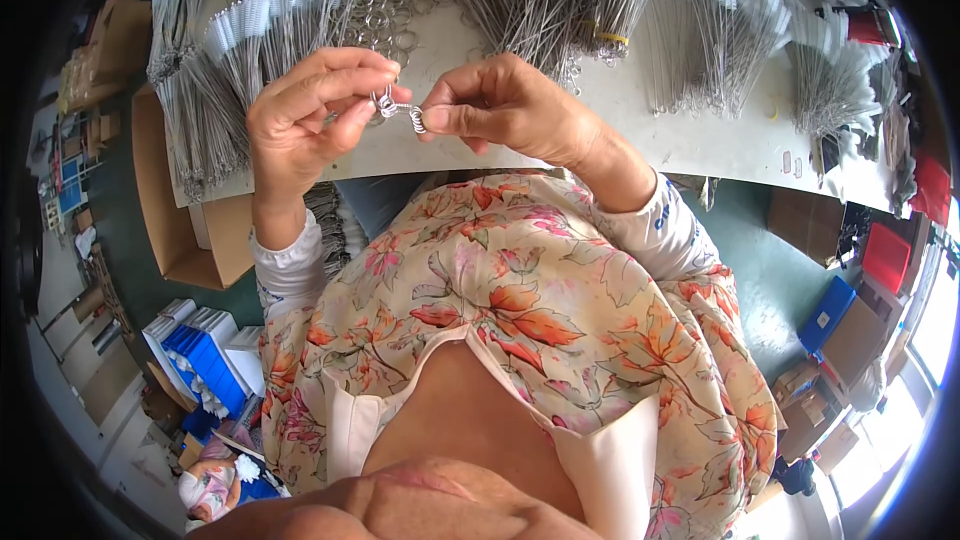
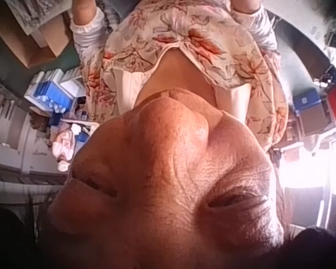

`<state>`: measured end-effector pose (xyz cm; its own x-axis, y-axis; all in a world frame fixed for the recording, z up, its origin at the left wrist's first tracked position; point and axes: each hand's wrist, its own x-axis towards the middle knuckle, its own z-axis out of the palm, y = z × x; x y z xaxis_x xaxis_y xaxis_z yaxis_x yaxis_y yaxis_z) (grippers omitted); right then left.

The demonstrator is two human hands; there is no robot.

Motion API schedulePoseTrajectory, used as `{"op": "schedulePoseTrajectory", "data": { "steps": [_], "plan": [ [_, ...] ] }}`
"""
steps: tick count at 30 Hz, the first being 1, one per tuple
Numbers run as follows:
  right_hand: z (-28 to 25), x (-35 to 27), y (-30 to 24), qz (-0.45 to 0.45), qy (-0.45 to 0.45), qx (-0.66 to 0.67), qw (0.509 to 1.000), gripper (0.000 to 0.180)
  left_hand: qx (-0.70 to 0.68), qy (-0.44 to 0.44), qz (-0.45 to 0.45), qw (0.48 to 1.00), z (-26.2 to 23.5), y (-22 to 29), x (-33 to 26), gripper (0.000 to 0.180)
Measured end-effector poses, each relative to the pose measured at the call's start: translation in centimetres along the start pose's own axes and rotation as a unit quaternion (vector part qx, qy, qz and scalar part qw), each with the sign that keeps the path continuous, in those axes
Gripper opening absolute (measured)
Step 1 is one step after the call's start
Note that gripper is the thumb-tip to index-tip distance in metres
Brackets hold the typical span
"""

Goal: Assembling small white brushes into silver metal rings on a factory workbench.

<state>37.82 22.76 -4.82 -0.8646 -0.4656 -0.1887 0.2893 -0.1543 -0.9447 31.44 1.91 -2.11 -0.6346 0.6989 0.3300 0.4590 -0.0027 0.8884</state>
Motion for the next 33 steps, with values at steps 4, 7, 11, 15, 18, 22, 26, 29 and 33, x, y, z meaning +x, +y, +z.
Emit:
{"op": "schedulePoseTrajectory", "data": {
  "steps": [4, 7, 11, 15, 18, 22, 26, 29, 33],
  "plan": [
    [0.6, -0.5, -0.9, -0.062, 0.1, 0.045, 0.992, 0.02, 0.066, 0.08, 0.02, 0.994, 1.6, 1.1, 0.3, 0.029],
    [1.5, -0.5, -3.5, -0.075, 0.118, 0.083, 0.987, 0.018, 0.15, 0.165, 0.112, 0.968, 2.2, 1.7, 0.5, 0.033],
    [2.4, 0.1, -4.1, -0.089, 0.148, 0.044, 0.984, 0.017, 0.152, 0.18, 0.139, 0.962, 2.3, 1.1, 0.9, 0.033],
    [1.9, 0.3, -4.2, -0.116, 0.132, 0.003, 0.984, 0.017, 0.139, 0.162, 0.109, 0.971, 1.7, 2.3, 0.9, 0.031],
    [2.1, 0.1, -4.4, -0.137, 0.136, -0.04, 0.98, 0.012, 0.134, 0.121, 0.093, 0.979, 1.1, 3.5, 1.1, 0.029],
    [1.8, -0.1, -4.1, -0.163, 0.132, -0.07, 0.975, 0.017, 0.144, 0.087, 0.082, 0.982, 0.8, 3.6, 0.8, 0.028],
    [1.7, -0.1, -3.9, -0.116, 0.072, 0.065, 0.988, 0.016, 0.133, 0.145, 0.082, 0.977, 1.7, 3.7, 0.8, 0.03],
    [1.9, -0.1, -3.9, -0.126, 0.1, 0.087, 0.983, 0.015, 0.108, 0.167, 0.076, 0.977, 2.1, 3.7, 0.9, 0.03],
    [1.9, 0.2, -3.7, -0.178, 0.128, 0.039, 0.975, 0.015, 0.126, 0.177, 0.09, 0.972, 2.1, 3.6, 1.1, 0.031]
  ]
}}
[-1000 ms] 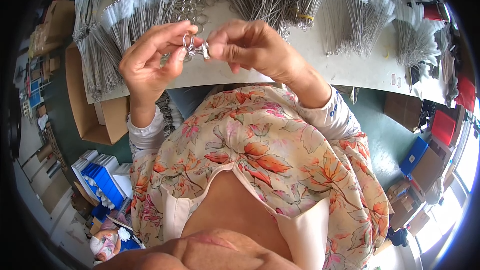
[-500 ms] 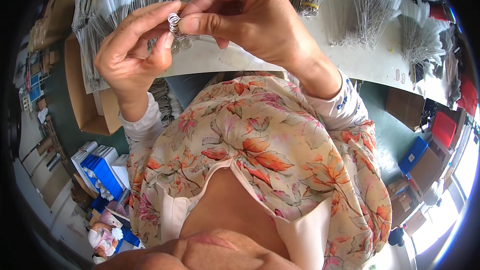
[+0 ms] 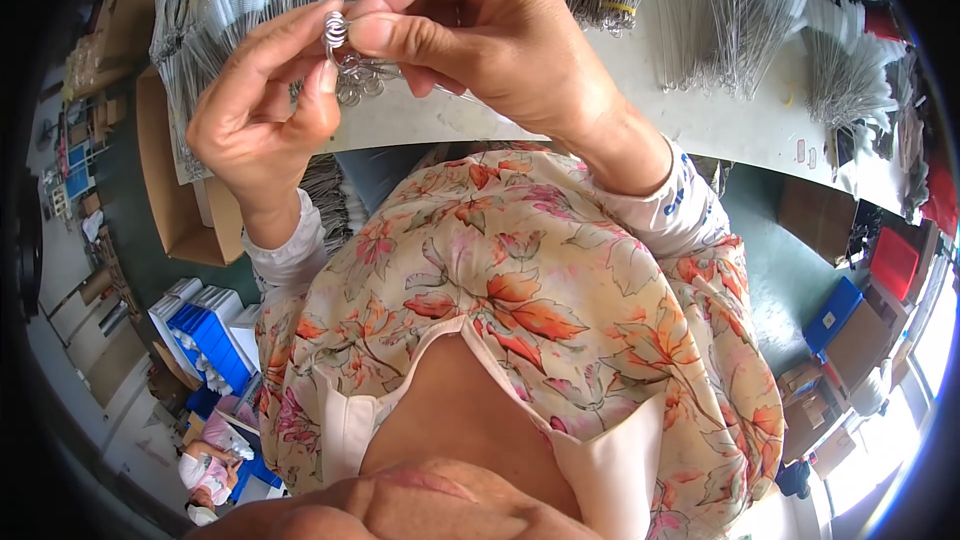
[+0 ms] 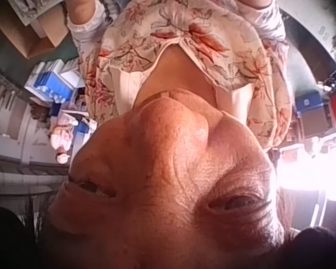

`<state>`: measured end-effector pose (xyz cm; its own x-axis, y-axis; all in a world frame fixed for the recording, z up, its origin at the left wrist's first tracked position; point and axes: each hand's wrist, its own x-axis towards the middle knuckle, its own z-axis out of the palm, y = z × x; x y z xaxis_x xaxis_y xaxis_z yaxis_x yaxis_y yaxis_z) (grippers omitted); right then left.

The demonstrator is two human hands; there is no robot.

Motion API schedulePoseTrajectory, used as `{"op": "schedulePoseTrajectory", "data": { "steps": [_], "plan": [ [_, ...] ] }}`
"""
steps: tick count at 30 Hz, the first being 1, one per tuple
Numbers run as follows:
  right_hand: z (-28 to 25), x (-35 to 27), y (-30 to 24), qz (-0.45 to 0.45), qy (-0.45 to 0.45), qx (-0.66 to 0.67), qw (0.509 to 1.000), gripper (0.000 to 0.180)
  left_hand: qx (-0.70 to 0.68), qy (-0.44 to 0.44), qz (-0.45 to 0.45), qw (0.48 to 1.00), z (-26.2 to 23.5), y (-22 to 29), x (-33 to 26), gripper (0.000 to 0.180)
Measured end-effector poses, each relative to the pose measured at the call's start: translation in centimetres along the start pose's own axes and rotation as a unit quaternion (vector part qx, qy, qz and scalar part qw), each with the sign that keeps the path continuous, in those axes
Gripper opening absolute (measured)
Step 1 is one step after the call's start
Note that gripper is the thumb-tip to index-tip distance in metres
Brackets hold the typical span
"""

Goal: Assembling small white brushes into silver metal rings on a factory workbench.

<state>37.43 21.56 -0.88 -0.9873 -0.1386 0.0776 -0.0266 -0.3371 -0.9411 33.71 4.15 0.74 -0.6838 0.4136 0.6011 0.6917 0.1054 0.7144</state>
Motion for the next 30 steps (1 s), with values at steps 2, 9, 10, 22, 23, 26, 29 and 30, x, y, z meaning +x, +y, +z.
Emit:
{"op": "schedulePoseTrajectory", "data": {
  "steps": [2, 9, 10, 22, 23, 26, 29, 30],
  "plan": [
    [-0.4, 0.6, -0.8, 0.085, -0.07, -0.015, 0.994, 0.017, 0.0, -0.003, -0.002, 1.0, -0.1, -0.3, 0.2, 0.031],
    [-0.5, 0.7, -2.1, -0.012, -0.074, -0.159, 0.984, 0.011, 0.038, -0.024, 0.014, 0.999, -0.4, 0.1, 0.2, 0.029],
    [-0.5, 0.5, -1.6, 0.028, -0.061, -0.136, 0.988, 0.013, 0.044, -0.007, 0.013, 0.999, -0.2, 0.0, 0.1, 0.03],
    [-0.1, 0.1, -1.0, -0.004, -0.052, -0.214, 0.975, 0.012, -0.025, -0.001, -0.01, 1.0, -0.4, -1.1, -0.4, 0.03],
    [-0.1, 0.2, -1.0, 0.035, -0.06, -0.205, 0.976, 0.012, -0.023, 0.001, -0.011, 1.0, -0.5, -0.9, -0.5, 0.03],
    [-0.3, 0.0, 0.2, -0.006, -0.062, -0.106, 0.992, 0.014, -0.036, -0.038, -0.037, 0.998, -0.9, -0.2, -0.2, 0.032],
    [0.3, -0.3, 0.4, -0.019, -0.043, -0.072, 0.996, 0.014, -0.078, -0.038, -0.088, 0.992, -1.2, 0.4, -0.1, 0.032],
    [0.4, -0.3, 0.5, -0.019, -0.046, -0.072, 0.996, 0.014, -0.056, -0.04, -0.084, 0.994, -1.3, 0.6, -0.1, 0.031]
  ]
}}
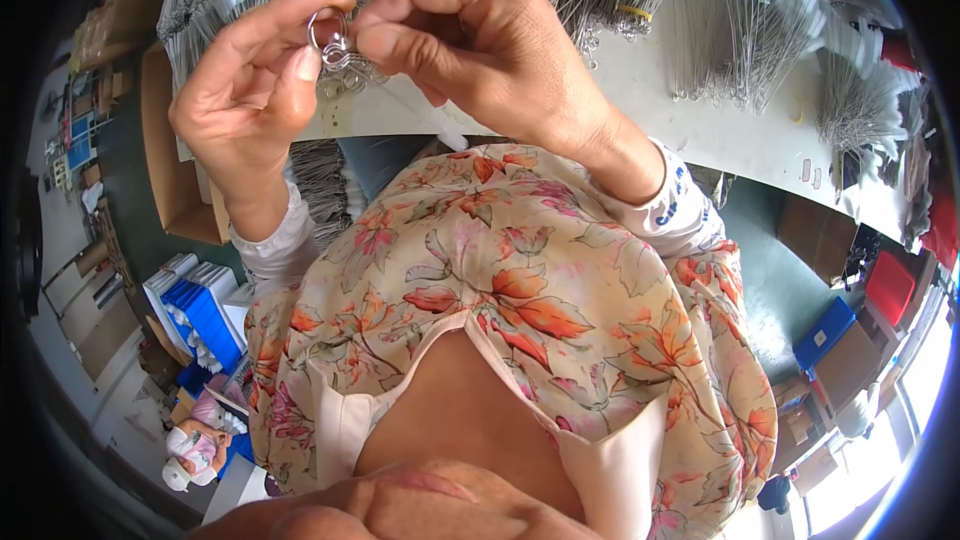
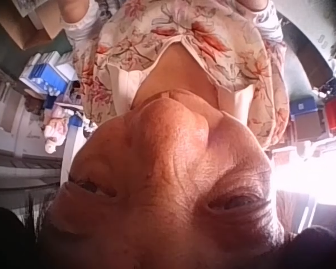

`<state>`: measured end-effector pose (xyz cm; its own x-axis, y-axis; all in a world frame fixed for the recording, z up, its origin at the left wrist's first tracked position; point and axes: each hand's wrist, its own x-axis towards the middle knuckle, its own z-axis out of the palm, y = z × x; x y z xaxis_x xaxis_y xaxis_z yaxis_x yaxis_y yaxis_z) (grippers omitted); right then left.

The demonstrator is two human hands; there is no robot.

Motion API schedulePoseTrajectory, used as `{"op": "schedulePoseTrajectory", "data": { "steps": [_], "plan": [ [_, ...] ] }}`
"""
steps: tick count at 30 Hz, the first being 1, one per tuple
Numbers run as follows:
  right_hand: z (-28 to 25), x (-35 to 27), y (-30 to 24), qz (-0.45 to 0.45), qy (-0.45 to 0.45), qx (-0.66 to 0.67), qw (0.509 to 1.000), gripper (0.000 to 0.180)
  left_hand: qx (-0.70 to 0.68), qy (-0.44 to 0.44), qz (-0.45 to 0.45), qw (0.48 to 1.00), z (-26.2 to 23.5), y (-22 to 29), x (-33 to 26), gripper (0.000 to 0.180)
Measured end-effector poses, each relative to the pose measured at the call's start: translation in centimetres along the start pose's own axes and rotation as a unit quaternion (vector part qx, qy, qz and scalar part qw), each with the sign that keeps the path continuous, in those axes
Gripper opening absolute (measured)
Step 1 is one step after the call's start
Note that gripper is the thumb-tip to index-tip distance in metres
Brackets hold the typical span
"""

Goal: Assembling small white brushes into silver metal rings on a factory workbench.

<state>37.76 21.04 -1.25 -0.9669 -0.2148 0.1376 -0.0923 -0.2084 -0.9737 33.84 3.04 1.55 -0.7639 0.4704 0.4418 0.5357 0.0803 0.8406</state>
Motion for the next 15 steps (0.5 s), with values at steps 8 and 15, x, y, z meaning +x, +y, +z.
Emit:
{"op": "schedulePoseTrajectory", "data": {
  "steps": [8, 15],
  "plan": [
    [0.2, 0.7, -1.2, 0.042, 0.011, 0.134, 0.99, 0.011, -0.004, 0.028, 0.029, 0.999, 0.4, -0.3, 0.0, 0.027],
    [-1.5, 1.3, -2.4, 0.086, -0.026, 0.034, 0.995, 0.01, 0.061, 0.004, 0.049, 0.997, 0.9, -0.2, 0.5, 0.029]
  ]
}}
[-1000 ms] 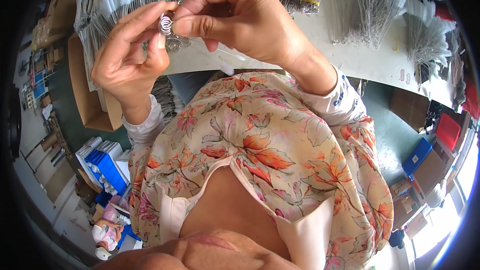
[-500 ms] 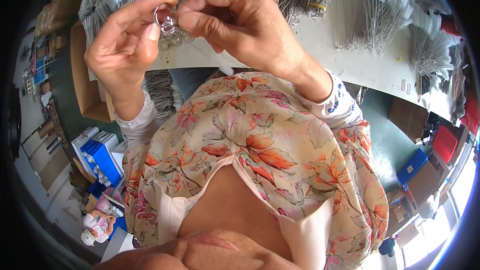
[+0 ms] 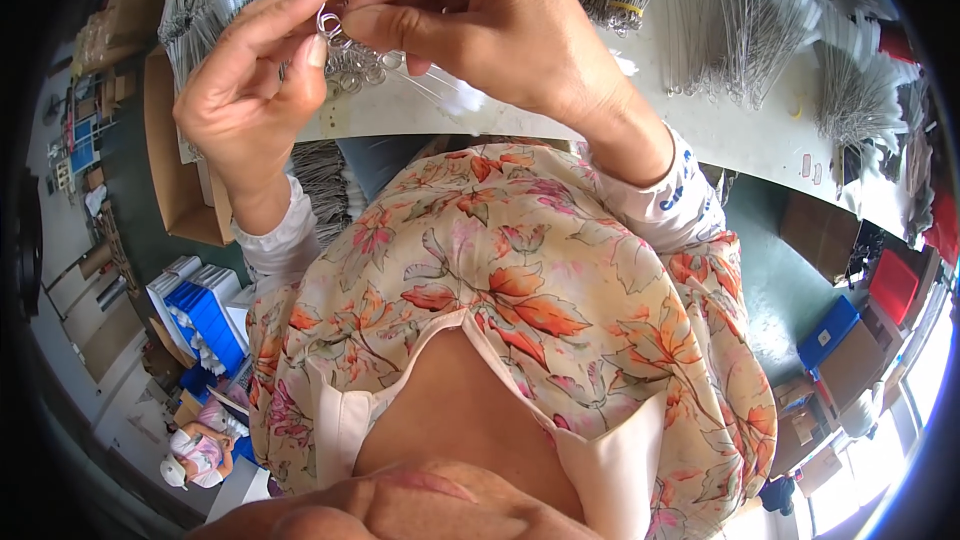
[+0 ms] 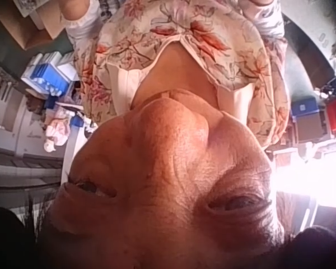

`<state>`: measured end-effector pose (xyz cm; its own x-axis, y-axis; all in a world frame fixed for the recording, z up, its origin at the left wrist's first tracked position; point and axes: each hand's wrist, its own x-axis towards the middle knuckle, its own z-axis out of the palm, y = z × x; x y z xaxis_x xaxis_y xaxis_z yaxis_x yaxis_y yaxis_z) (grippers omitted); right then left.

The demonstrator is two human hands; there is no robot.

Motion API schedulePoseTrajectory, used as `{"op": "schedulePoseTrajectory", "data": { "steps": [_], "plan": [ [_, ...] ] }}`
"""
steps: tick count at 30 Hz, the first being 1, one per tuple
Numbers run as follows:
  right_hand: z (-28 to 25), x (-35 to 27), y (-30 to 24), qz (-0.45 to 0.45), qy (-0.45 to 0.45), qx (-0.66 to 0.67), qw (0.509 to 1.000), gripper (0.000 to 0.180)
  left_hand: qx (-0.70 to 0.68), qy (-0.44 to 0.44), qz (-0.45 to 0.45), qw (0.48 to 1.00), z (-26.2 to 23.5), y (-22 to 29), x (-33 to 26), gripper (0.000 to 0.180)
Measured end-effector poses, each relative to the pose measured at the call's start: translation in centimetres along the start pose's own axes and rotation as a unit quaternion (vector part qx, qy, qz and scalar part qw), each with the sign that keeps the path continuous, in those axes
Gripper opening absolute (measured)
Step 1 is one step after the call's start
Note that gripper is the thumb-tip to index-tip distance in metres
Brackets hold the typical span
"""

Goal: Assembling small white brushes into silver metal rings on a factory workbench.

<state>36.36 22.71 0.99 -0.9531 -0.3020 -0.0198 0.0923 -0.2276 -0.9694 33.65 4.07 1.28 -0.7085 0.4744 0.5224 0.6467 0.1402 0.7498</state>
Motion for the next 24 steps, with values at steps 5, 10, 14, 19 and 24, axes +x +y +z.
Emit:
{"op": "schedulePoseTrajectory", "data": {
  "steps": [5, 10, 14, 19, 24],
  "plan": [
    [0.2, 0.0, -0.8, -0.051, -0.002, -0.066, 0.997, 0.009, 0.004, 0.05, 0.027, 0.998, 0.3, 0.0, 0.0, 0.025],
    [1.0, 0.2, 0.5, -0.073, 0.022, -0.06, 0.995, 0.011, 0.109, -0.08, -0.028, 0.99, -2.6, 1.1, 0.8, 0.015],
    [0.9, 0.4, 0.8, -0.104, -0.02, -0.064, 0.992, 0.011, -0.167, -0.01, -0.231, 0.958, -2.7, 0.5, -0.5, 0.018],
    [0.9, 0.8, 1.4, -0.081, -0.024, -0.049, 0.995, 0.012, -0.261, -0.042, -0.279, 0.923, -2.6, 1.3, -0.3, 0.019],
    [1.8, 1.3, 1.4, -0.08, -0.061, -0.041, 0.994, 0.013, 0.018, -0.087, -0.229, 0.969, -3.6, 2.6, -0.9, 0.019]
  ]
}}
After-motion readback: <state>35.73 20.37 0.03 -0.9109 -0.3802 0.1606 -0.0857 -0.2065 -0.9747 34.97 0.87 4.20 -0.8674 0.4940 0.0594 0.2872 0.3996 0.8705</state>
